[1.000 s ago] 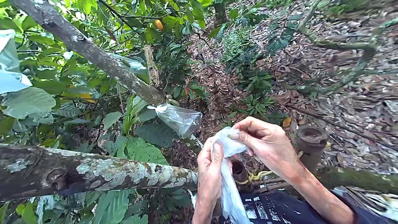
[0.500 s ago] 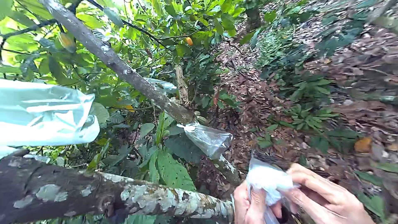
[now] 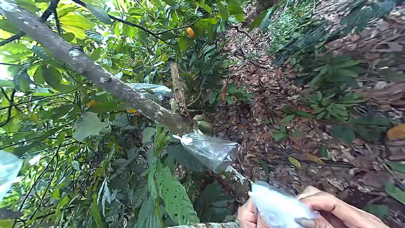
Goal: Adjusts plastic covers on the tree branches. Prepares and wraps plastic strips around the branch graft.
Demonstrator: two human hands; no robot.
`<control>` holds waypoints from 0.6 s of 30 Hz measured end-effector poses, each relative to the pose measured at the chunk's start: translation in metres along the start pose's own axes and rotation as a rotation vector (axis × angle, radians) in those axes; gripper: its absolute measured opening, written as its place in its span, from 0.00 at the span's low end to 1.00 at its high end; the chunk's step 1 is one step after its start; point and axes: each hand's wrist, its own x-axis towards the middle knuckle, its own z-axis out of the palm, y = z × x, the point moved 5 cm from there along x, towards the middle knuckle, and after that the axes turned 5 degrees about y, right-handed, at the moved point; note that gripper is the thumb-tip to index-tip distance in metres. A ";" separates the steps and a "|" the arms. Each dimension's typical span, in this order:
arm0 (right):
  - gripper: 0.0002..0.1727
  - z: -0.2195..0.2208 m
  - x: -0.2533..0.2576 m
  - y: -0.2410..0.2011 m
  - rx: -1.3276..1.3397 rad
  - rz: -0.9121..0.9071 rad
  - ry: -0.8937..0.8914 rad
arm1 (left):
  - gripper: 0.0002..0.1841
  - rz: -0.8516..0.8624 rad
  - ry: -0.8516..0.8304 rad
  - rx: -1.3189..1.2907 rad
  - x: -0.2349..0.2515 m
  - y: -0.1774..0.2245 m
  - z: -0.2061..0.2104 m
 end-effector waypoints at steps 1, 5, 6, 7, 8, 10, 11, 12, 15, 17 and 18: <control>0.10 -0.001 0.002 0.003 0.010 0.023 0.010 | 0.13 0.002 -0.013 0.009 0.001 -0.002 -0.002; 0.15 -0.004 0.006 0.017 0.028 0.062 -0.013 | 0.14 0.013 -0.012 0.069 0.008 -0.004 -0.004; 0.21 -0.003 0.007 0.017 0.026 0.056 -0.045 | 0.14 0.008 0.011 0.077 0.010 -0.002 -0.003; 0.20 -0.001 0.007 0.016 0.012 0.043 -0.056 | 0.15 -0.013 0.034 0.057 0.010 -0.003 -0.002; 0.15 -0.001 0.008 0.014 -0.014 0.022 -0.050 | 0.16 -0.050 0.052 0.013 0.010 -0.007 -0.001; 0.09 -0.003 0.008 0.015 -0.061 0.012 -0.019 | 0.19 -0.111 0.051 -0.042 0.010 -0.016 0.002; 0.09 -0.003 0.008 0.018 -0.071 0.028 -0.001 | 0.27 -0.111 0.041 -0.029 0.010 -0.019 0.004; 0.08 -0.003 0.008 0.021 -0.078 0.050 0.008 | 0.37 -0.094 0.040 -0.012 0.010 -0.018 0.006; 0.11 -0.001 0.006 0.025 -0.087 0.091 0.007 | 0.42 0.033 0.046 0.096 0.013 -0.008 0.010; 0.11 0.001 0.005 0.025 -0.066 0.096 0.019 | 0.30 0.061 0.057 0.066 0.013 -0.008 0.011; 0.11 0.001 0.005 0.027 -0.043 0.098 0.035 | 0.25 0.046 0.071 0.039 0.012 -0.008 0.011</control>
